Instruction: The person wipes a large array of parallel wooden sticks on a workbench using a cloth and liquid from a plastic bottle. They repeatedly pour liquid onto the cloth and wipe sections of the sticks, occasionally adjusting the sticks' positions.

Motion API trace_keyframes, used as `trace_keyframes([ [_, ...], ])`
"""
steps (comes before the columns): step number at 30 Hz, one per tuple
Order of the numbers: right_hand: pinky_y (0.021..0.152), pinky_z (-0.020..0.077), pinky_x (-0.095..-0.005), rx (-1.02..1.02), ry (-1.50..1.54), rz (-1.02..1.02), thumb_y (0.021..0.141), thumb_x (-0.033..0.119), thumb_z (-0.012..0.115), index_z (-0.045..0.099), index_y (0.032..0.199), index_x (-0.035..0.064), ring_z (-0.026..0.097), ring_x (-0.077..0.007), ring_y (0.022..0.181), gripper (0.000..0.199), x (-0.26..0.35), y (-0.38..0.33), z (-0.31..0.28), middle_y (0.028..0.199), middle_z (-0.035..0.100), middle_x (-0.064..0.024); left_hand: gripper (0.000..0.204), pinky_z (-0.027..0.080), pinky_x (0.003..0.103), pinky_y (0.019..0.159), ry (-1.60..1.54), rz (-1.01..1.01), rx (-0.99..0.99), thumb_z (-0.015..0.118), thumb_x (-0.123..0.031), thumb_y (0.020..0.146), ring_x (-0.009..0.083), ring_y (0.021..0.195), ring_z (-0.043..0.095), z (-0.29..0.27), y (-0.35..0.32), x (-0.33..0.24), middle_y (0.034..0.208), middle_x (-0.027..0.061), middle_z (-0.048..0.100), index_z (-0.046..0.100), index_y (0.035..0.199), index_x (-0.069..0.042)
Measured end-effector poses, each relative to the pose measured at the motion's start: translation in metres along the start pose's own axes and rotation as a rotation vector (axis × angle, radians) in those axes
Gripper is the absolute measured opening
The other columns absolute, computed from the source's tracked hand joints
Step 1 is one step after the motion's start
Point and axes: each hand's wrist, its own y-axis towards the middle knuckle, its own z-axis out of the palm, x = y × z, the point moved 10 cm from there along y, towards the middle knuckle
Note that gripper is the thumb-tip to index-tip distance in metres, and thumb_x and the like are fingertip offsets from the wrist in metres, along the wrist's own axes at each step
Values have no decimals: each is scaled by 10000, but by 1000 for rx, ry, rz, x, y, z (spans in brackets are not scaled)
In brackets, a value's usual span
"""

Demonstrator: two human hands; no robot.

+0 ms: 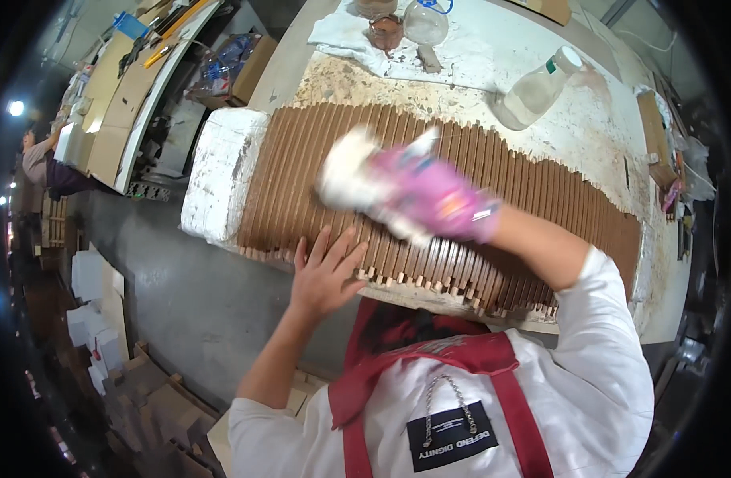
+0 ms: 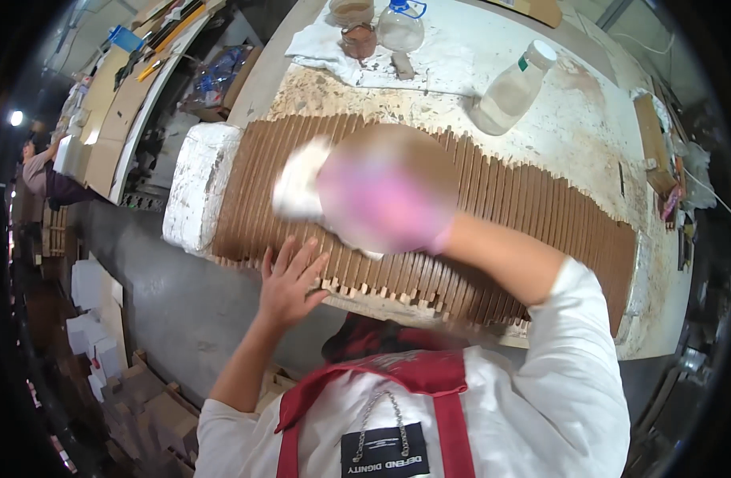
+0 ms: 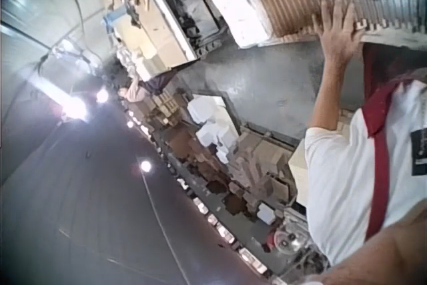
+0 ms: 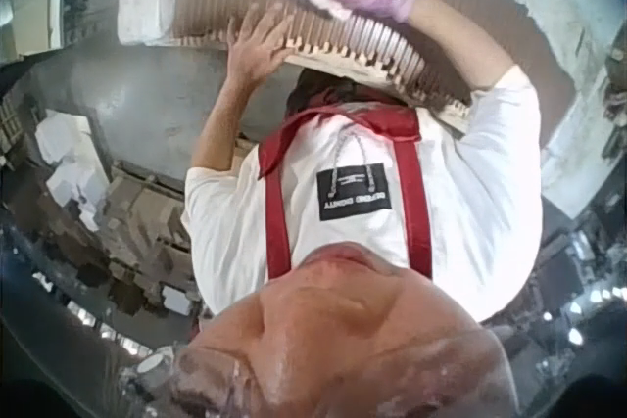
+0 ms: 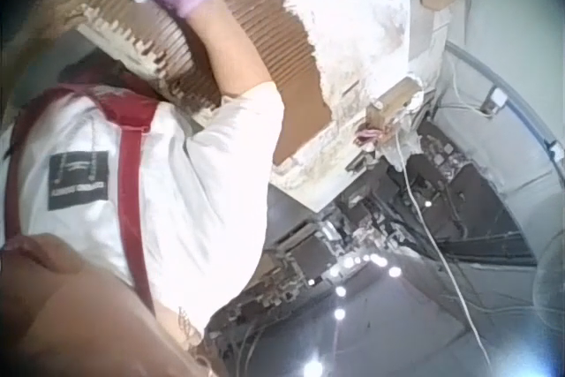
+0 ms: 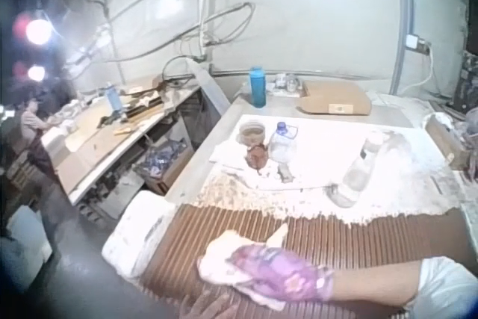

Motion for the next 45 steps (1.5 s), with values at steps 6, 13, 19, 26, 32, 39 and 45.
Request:
trace_keyframes([
  [6, 824, 502, -417, 76, -661, 145, 869, 180, 547, 607, 1050, 109, 629, -304, 945, 204, -83, 99, 20, 1013, 644, -129, 614, 238, 561, 1054, -5, 42, -89, 730, -367, 720, 292, 1348, 339, 9, -7, 3, 1443, 8, 442, 567, 1300, -248],
  [13, 720, 560, -374, 0, -570, -426, 816, 203, 654, 637, 943, 158, 652, -169, 769, 136, 1, 48, 61, 825, 651, -33, 602, 196, 549, 1066, -36, 42, -140, 698, -416, 759, 299, 1366, 312, 18, -10, 11, 1456, 9, 425, 546, 1322, -266],
  [19, 654, 528, -415, -18, -516, 374, 845, 242, 585, 611, 941, 106, 656, -305, 750, 169, -122, 114, -22, 773, 649, -159, 578, 195, 543, 1062, -36, 59, -126, 679, -436, 771, 301, 1355, 326, 14, -11, 9, 1452, 5, 430, 555, 1309, -267],
  [26, 478, 517, -271, 81, 30, 132, 920, 304, 543, 636, 939, 110, 604, -136, 540, 216, -122, 68, 73, 706, 635, -27, 548, 203, 527, 1059, -36, 55, -155, 657, -448, 792, 296, 1341, 345, 17, -14, 14, 1446, 1, 439, 561, 1302, -273],
  [32, 353, 453, -243, -93, -303, 331, 968, 280, 456, 598, 849, 71, 537, -99, 431, 279, -114, 117, -38, 590, 591, -14, 547, 217, 518, 1052, -20, 54, -191, 668, -444, 777, 293, 1333, 356, 14, -13, 11, 1431, -5, 456, 570, 1289, -278],
  [39, 657, 540, -311, 55, -60, 588, 813, 121, 604, 627, 936, 129, 655, -203, 775, 125, -103, 84, 22, 862, 646, -79, 548, 207, 514, 1054, -39, 56, -215, 669, -442, 773, 290, 1325, 362, 17, -13, 9, 1428, -7, 459, 572, 1287, -280],
  [45, 765, 516, -389, 140, -486, -49, 763, 87, 625, 590, 895, 104, 627, -247, 973, 138, -52, 78, 51, 1028, 608, -67, 563, 202, 510, 1052, -25, 62, -205, 685, -425, 754, 290, 1325, 363, 15, -13, 8, 1427, -1, 460, 579, 1282, -261],
])
